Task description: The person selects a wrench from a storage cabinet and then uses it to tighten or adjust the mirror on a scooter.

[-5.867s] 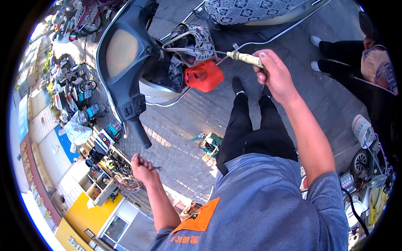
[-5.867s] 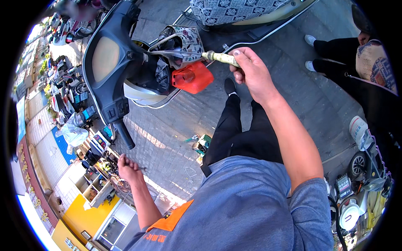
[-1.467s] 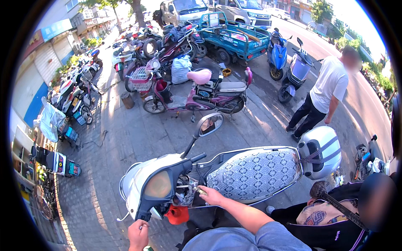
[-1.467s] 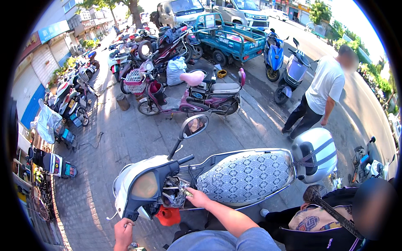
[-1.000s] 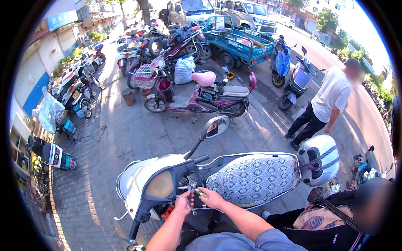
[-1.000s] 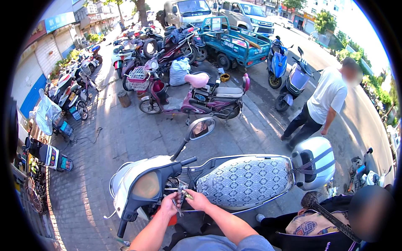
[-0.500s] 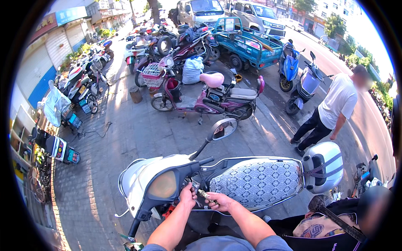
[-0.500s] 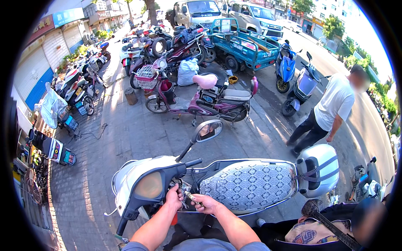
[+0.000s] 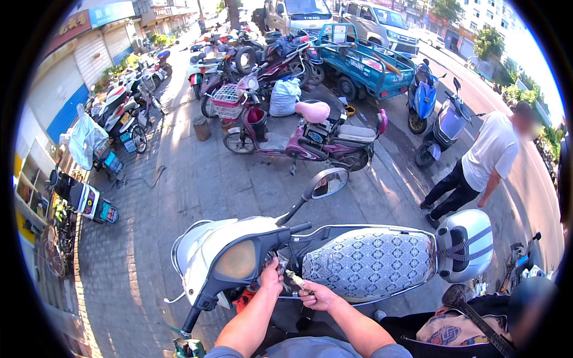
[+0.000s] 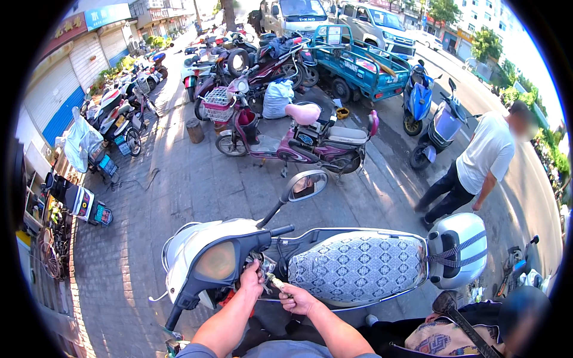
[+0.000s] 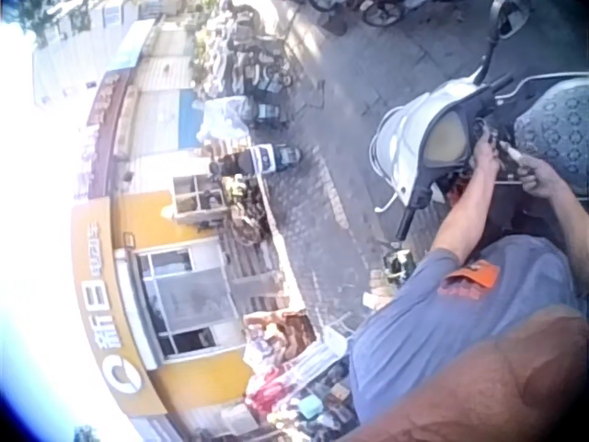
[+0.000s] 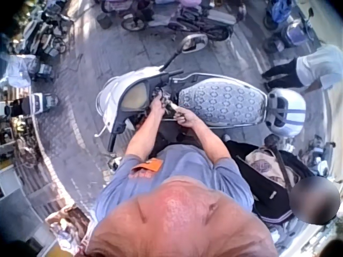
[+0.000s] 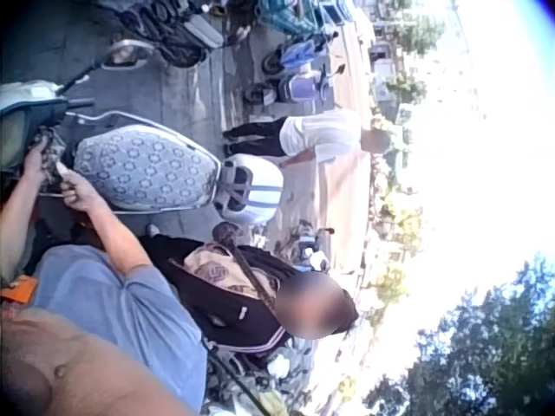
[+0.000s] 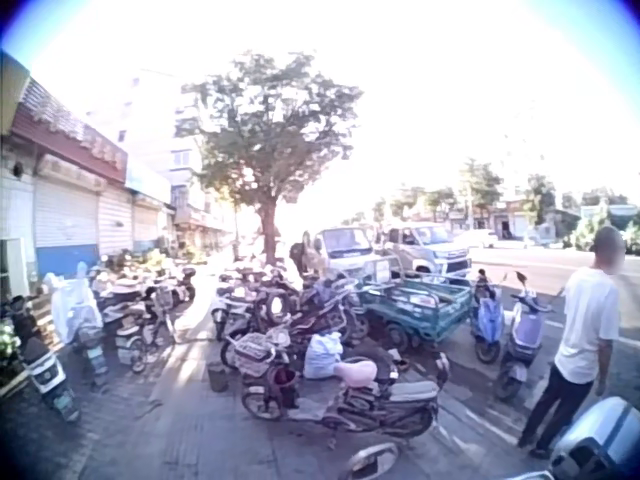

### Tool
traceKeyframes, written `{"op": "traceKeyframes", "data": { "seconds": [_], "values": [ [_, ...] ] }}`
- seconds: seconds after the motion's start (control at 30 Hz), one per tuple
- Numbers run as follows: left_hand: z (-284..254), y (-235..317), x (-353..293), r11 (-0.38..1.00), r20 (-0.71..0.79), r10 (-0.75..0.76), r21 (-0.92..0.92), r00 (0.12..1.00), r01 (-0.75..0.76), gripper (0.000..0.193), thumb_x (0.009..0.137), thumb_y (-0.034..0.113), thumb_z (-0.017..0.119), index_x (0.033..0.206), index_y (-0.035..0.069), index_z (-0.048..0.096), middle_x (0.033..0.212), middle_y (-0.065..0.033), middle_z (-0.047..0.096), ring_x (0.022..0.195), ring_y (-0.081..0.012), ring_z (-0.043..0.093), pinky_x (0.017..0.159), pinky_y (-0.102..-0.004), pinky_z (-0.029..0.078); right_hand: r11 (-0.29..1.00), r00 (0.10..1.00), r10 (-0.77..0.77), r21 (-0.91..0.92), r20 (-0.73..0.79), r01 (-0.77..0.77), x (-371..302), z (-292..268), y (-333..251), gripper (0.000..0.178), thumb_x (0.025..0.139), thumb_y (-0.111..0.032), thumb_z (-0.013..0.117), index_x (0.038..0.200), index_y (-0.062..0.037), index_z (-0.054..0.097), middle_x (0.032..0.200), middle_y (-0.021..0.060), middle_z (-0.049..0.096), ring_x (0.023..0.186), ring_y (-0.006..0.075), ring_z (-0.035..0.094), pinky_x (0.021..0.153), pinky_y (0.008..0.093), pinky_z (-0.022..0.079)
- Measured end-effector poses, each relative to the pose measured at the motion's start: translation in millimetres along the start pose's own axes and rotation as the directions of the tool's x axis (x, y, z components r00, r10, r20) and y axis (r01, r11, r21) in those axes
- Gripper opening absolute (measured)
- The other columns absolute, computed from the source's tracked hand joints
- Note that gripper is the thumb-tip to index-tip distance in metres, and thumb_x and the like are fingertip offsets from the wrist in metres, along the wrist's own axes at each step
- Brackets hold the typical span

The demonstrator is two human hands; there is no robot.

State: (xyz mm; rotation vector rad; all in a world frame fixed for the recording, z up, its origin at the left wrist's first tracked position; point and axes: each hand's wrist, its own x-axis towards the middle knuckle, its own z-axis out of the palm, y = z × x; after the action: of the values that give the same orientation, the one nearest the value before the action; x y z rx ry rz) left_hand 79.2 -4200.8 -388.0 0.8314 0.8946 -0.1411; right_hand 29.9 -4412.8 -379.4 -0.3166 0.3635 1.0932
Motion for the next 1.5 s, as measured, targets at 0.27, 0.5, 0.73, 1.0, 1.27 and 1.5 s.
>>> {"op": "traceKeyframes", "data": {
  "seconds": [0.27, 0.5, 0.73, 1.0, 1.27, 1.5],
  "values": [
    [-6.3, -6.6, 12.0, 1.0, 0.041, 0.017, 0.013, 0.999, -0.018, 0.019, 0.107, 0.031, 0.06, 0.102, 0.015, 0.069, 0.079, 0.0063, 0.054, 0.06, -0.0063, 0.044, 0.046, -0.0227, 0.032, 0.689, 0.757, -0.58, -0.677, -0.302, 0.257, 5.2, 20.9, 22.1, 0.042, 0.106, -0.031, 0.062, 0.144, -0.0155, 0.056, 0.085, 0.0003, 0.058, 0.067, 0.0115, 0.055, 0.061, 0.0303, 0.047],
    [3.7, -4.3, 5.4, 0.998, 0.047, -0.008, -0.058, 0.999, 0.011, 0.019, 0.108, 0.029, 0.058, 0.104, 0.012, 0.067, 0.078, 0.0041, 0.053, 0.056, -0.007, 0.044, 0.044, -0.0247, 0.033, 0.945, 0.918, -0.319, 0.0, -0.234, 0.328, 4.8, -13.3, 32.2, 0.03, 0.112, -0.029, 0.048, 0.123, -0.0039, 0.06, 0.084, 0.0009, 0.06, 0.065, 0.0085, 0.05, 0.06, 0.0261, 0.044],
    [-1.1, -4.4, 6.2, 0.993, 0.05, -0.019, -0.115, 0.999, 0.025, 0.017, 0.105, 0.03, 0.065, 0.091, 0.019, 0.066, 0.075, 0.0083, 0.054, 0.057, -0.0059, 0.042, 0.046, -0.0236, 0.03, 0.92, 0.809, -0.39, -0.228, -0.44, 0.319, 5.0, 26.5, 44.9, 0.026, 0.111, -0.028, 0.051, 0.127, -0.0089, 0.059, 0.089, 0.0018, 0.062, 0.069, 0.0099, 0.052, 0.066, 0.025, 0.046],
    [2.0, 0.4, 4.1, 0.998, 0.068, -0.027, -0.05, 0.997, 0.03, 0.021, 0.108, 0.03, 0.059, 0.104, 0.013, 0.071, 0.077, 0.0067, 0.055, 0.058, -0.0055, 0.044, 0.046, -0.0238, 0.032, 0.687, 0.689, -0.655, -0.626, -0.312, 0.37, 14.6, 10.5, 45.3, 0.027, 0.107, -0.032, 0.06, 0.126, -0.0123, 0.061, 0.087, 0.0017, 0.06, 0.071, 0.0111, 0.053, 0.066, 0.027, 0.046],
    [-8.3, 3.4, 6.9, 0.998, 0.083, -0.01, -0.061, 0.996, 0.015, 0.025, 0.109, 0.029, 0.055, 0.109, 0.01, 0.07, 0.079, 0.0044, 0.058, 0.057, -0.0061, 0.045, 0.046, -0.0236, 0.033, 0.968, 0.971, -0.114, 0.197, -0.21, 0.157, 5.4, -4.3, 31.8, 0.025, 0.107, -0.027, 0.06, 0.128, -0.0138, 0.058, 0.09, 0.0014, 0.061, 0.067, 0.0101, 0.053, 0.065, 0.0276, 0.047],
    [-6.0, 1.0, 7.9, 0.992, 0.126, 0.007, -0.124, 0.992, 0.008, 0.026, 0.109, 0.03, 0.055, 0.114, 0.009, 0.069, 0.086, 0.002, 0.059, 0.062, -0.0074, 0.047, 0.049, -0.0247, 0.036, -0.194, 0.451, -0.884, -0.975, 0.127, -0.105, -4.6, 50.3, 37.4, 0.042, 0.093, -0.007, 0.072, 0.134, -0.0041, 0.066, 0.109, 0.0175, 0.071, 0.098, 0.0269, 0.07, 0.087, 0.0325, 0.054]
  ]
}}
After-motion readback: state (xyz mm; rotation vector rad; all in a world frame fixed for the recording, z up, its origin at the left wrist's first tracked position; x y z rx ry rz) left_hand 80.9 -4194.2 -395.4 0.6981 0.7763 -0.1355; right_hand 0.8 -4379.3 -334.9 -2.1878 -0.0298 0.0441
